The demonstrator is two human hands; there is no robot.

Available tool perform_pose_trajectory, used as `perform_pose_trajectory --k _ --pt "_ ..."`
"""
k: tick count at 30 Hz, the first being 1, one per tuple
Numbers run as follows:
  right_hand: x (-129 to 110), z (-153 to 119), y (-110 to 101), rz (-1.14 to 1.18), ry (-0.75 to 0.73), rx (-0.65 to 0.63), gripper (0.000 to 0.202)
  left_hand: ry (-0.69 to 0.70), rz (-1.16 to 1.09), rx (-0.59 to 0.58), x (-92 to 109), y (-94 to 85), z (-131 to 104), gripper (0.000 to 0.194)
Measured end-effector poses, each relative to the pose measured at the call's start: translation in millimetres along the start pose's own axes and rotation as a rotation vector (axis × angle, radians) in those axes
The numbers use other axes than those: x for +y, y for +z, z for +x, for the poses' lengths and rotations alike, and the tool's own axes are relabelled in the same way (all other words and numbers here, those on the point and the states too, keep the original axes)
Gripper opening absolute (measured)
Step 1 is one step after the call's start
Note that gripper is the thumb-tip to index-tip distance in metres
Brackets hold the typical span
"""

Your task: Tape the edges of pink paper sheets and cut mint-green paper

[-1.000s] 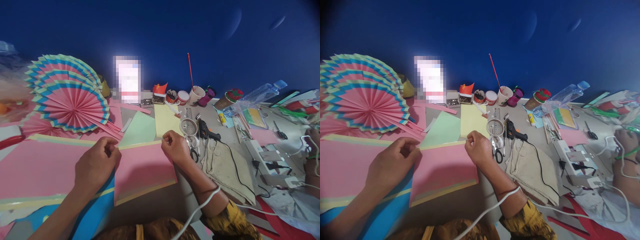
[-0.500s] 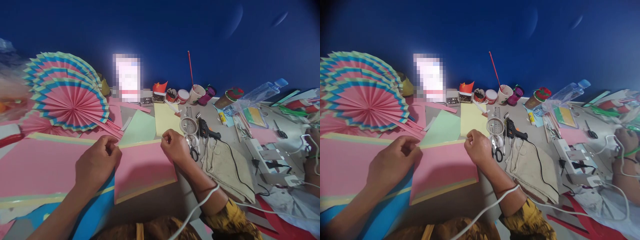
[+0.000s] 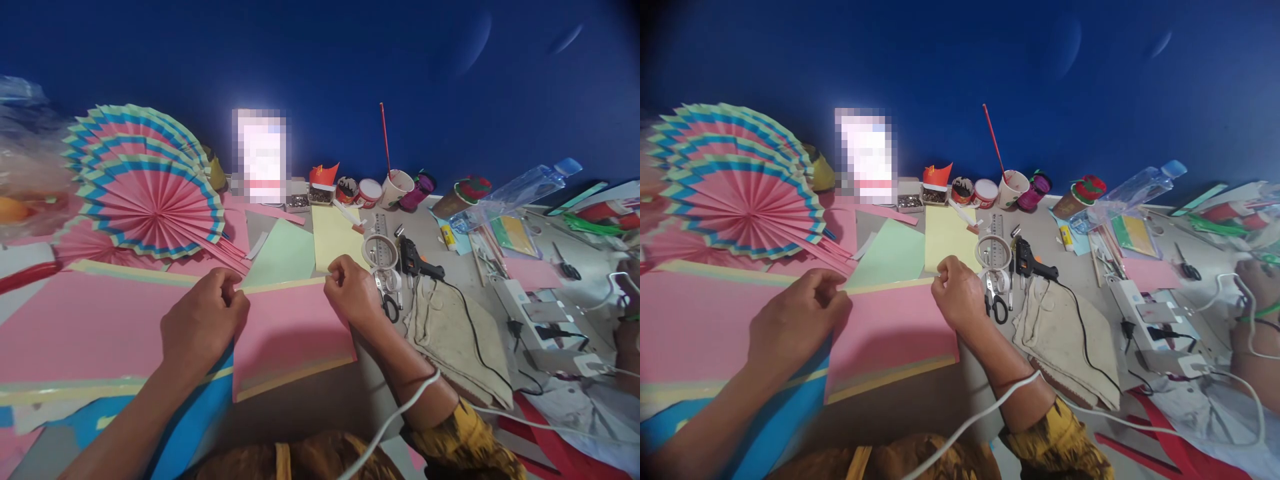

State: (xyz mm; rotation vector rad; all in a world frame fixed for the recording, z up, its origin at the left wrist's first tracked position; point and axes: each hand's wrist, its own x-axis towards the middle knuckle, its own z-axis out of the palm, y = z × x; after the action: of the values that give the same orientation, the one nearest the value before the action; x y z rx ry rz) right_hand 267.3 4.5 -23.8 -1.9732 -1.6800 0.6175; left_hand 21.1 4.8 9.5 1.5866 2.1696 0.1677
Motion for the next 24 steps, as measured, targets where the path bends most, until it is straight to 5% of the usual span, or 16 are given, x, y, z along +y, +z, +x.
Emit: perform_pose_trajectory --k 11,16,24 --pt "8.2 3.4 -1.0 0.064 -0.043 0.025 0.010 0.165 -0.197 0.105 -28.2 -1.5 8.3 0.031" --pt "9.7 4.9 -1.9 0.142 -0.027 0.044 0.007 0.234 -0.182 0.059 -24.6 0.7 6.4 0.033" --pt "21.9 13.8 -10.2 0.663 0.257 0.040 0.019 0.245 -0.106 -0.033 -25.4 -1.8 5.9 0.029"
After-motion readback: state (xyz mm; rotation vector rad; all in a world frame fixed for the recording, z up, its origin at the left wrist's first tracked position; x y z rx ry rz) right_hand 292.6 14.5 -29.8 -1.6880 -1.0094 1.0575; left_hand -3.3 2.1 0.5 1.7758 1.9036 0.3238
